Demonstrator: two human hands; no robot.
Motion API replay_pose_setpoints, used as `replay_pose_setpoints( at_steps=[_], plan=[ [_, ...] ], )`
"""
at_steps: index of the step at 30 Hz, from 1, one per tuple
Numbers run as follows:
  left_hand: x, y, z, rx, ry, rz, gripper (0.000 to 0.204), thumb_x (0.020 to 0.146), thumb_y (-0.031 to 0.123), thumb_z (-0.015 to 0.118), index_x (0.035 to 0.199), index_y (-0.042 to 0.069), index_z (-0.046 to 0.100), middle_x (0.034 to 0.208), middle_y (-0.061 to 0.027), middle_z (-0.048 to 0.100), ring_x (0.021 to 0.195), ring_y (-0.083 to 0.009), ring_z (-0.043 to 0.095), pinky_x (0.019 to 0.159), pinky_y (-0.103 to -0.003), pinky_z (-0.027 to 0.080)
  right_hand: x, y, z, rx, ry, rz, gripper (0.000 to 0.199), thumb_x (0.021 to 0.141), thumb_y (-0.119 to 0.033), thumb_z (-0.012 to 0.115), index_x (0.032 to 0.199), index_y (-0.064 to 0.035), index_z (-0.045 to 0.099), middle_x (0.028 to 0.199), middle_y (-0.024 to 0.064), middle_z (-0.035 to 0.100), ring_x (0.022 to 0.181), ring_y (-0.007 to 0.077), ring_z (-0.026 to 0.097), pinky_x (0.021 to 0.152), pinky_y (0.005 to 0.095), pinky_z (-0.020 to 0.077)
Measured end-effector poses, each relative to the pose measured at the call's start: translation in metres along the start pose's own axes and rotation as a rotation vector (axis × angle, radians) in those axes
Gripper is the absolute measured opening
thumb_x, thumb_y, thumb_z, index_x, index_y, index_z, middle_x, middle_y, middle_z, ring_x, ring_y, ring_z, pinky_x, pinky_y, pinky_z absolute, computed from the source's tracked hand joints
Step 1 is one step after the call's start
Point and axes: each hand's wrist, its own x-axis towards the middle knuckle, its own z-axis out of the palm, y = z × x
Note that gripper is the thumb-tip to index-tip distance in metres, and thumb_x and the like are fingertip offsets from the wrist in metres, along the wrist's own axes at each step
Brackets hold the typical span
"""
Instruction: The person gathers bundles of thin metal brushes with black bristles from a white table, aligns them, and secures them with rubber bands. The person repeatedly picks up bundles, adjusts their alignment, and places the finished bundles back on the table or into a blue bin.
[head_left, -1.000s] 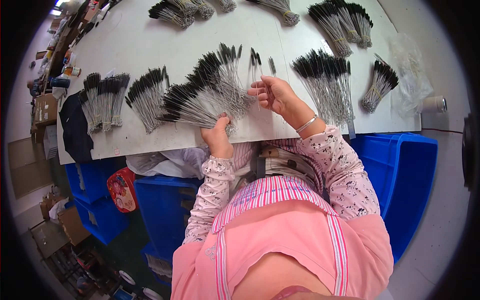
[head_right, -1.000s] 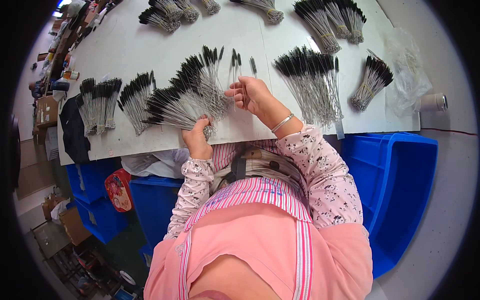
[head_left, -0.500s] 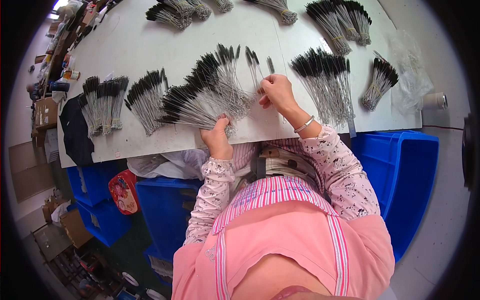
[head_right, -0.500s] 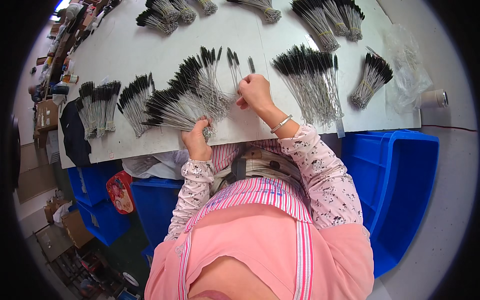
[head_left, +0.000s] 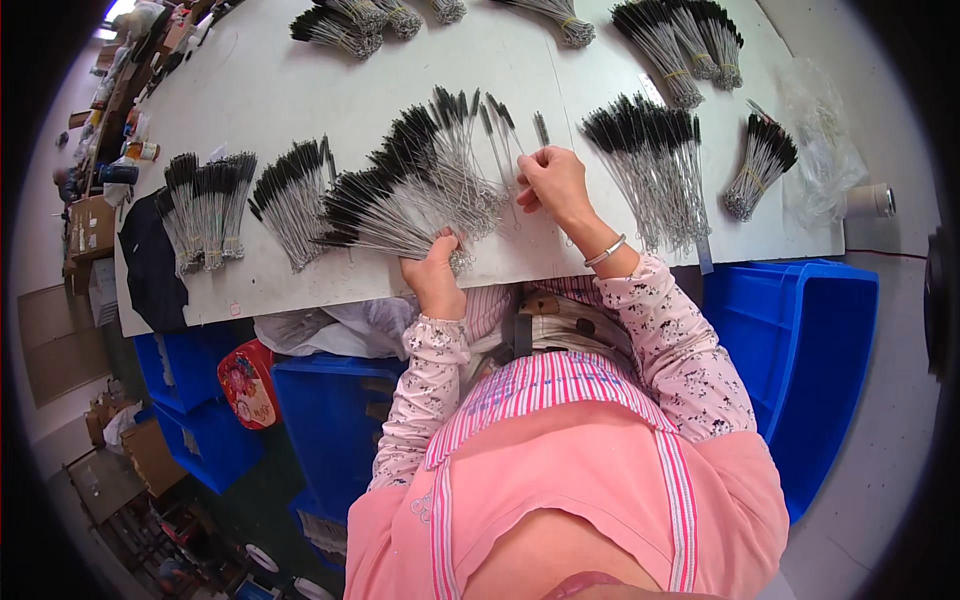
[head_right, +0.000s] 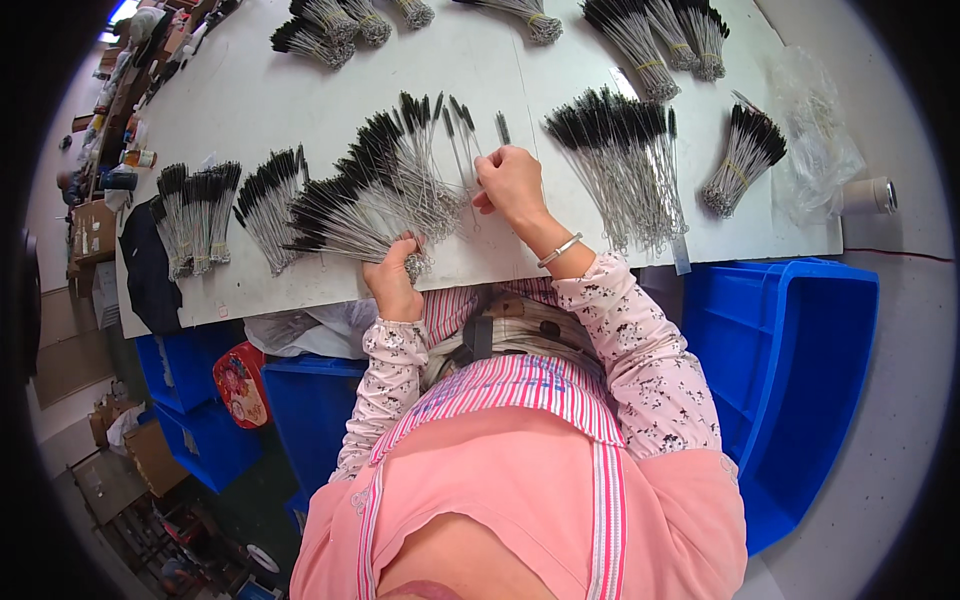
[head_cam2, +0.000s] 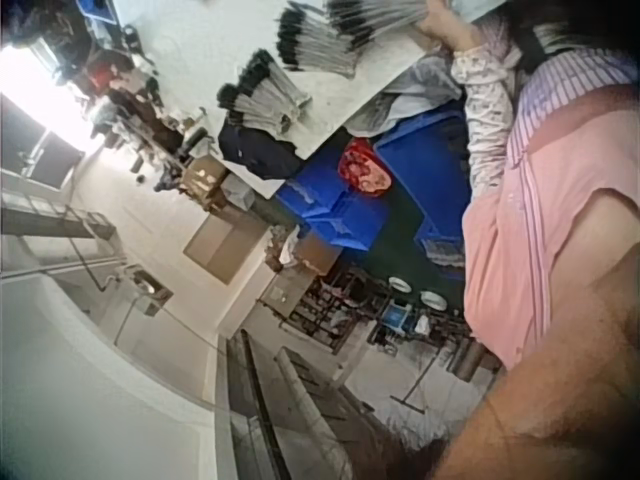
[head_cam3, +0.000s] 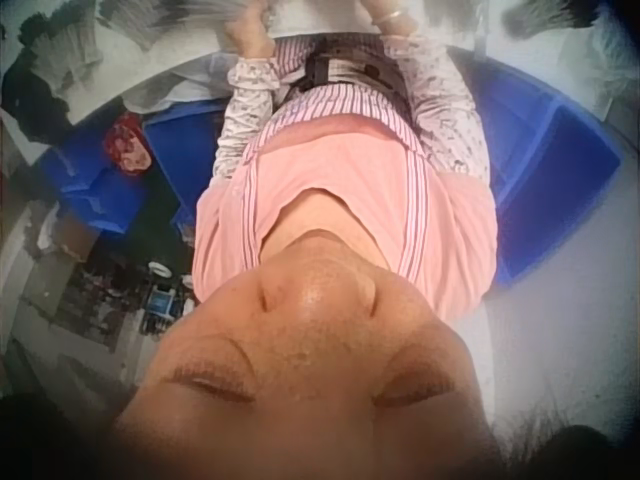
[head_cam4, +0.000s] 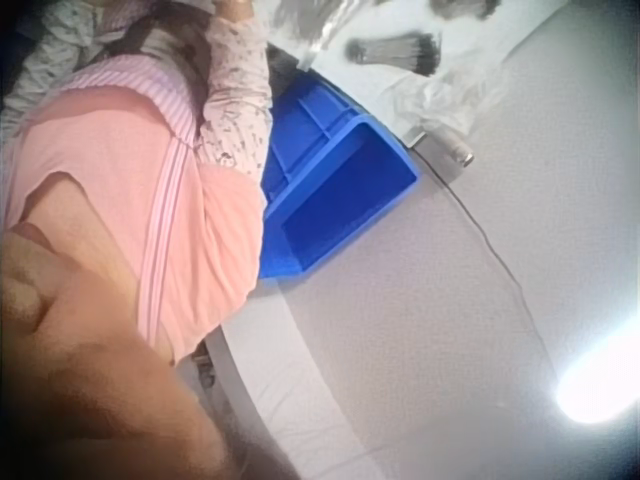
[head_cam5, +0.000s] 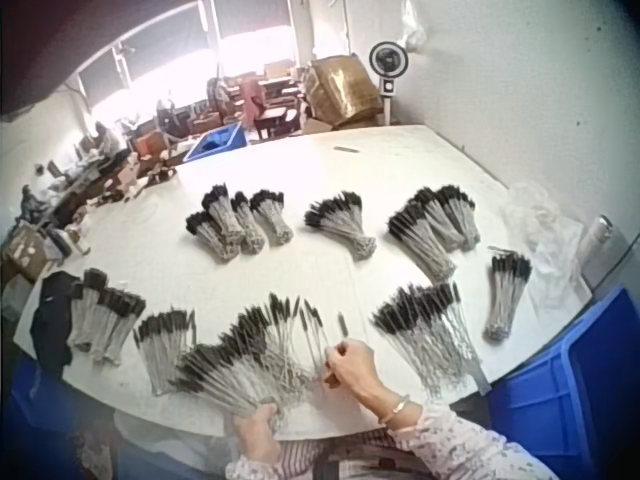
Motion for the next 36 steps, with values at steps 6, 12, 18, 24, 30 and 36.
replay_pose_setpoints(
  at_steps=[6,12,18,24,30,36],
  plan=[
    [-0.001,0.002,0.001,-0.004,-0.013,-0.004,0.040,0.070,-0.012,0.058,0.109,-0.005,0.055,0.094,-0.0095,0.061,0.082,-0.0199,0.062,0.073,-0.033,0.056,0.003,0.012,0.004,-0.399,0.191,-0.330,0.026,0.086,-0.021,0.061,0.085,0.0048,0.060,0.070,0.0149,0.064,0.056,0.0254,0.066,0.047,0.0320,0.0531],
    [-0.003,0.006,0.003,0.006,0.000,-0.014,0.038,0.070,-0.011,0.059,0.107,-0.005,0.055,0.091,-0.0088,0.061,0.079,-0.0197,0.061,0.072,-0.033,0.055,-0.021,0.006,0.014,-1.017,0.263,-0.532,0.028,0.084,-0.029,0.063,0.079,-0.0022,0.058,0.072,0.0163,0.065,0.060,0.0318,0.065,0.055,0.0388,0.0529],
    [-0.003,0.006,0.005,-0.001,0.014,-0.001,0.038,0.070,-0.011,0.059,0.107,-0.005,0.056,0.091,-0.0092,0.061,0.079,-0.0202,0.062,0.072,-0.032,0.056,-0.029,0.005,0.011,-1.085,0.220,-0.541,0.026,0.085,-0.028,0.062,0.078,-0.0036,0.059,0.072,0.0140,0.065,0.060,0.0305,0.065,0.055,0.0382,0.0530],
    [0.001,-0.001,-0.002,0.027,0.016,0.011,0.040,0.070,-0.011,0.059,0.110,-0.005,0.055,0.092,-0.0096,0.061,0.079,-0.0199,0.062,0.071,-0.032,0.056,-0.033,0.011,0.011,-1.092,0.210,-0.521,0.018,0.084,-0.021,0.059,0.076,-0.0043,0.061,0.069,0.0141,0.065,0.060,0.0310,0.066,0.055,0.0382,0.0532],
    [0.001,-0.001,-0.002,0.004,0.000,0.026,0.039,0.069,-0.011,0.060,0.108,-0.003,0.054,0.092,-0.0095,0.061,0.079,-0.0194,0.062,0.071,-0.033,0.055,-0.015,0.019,0.011,-1.132,0.230,-0.491,0.015,0.079,-0.015,0.058,0.070,-0.0035,0.061,0.065,0.0179,0.064,0.061,0.0333,0.066,0.055,0.0415,0.0534],
    [-0.001,0.002,-0.001,-0.013,0.000,-0.008,0.044,0.068,-0.011,0.059,0.111,-0.002,0.053,0.096,-0.0067,0.061,0.082,-0.0174,0.060,0.075,-0.029,0.050,0.001,0.018,0.012,-1.090,0.203,-0.487,0.017,0.078,-0.016,0.059,0.071,-0.0009,0.063,0.066,0.0194,0.064,0.062,0.0362,0.065,0.057,0.0437,0.0533]
  ],
)
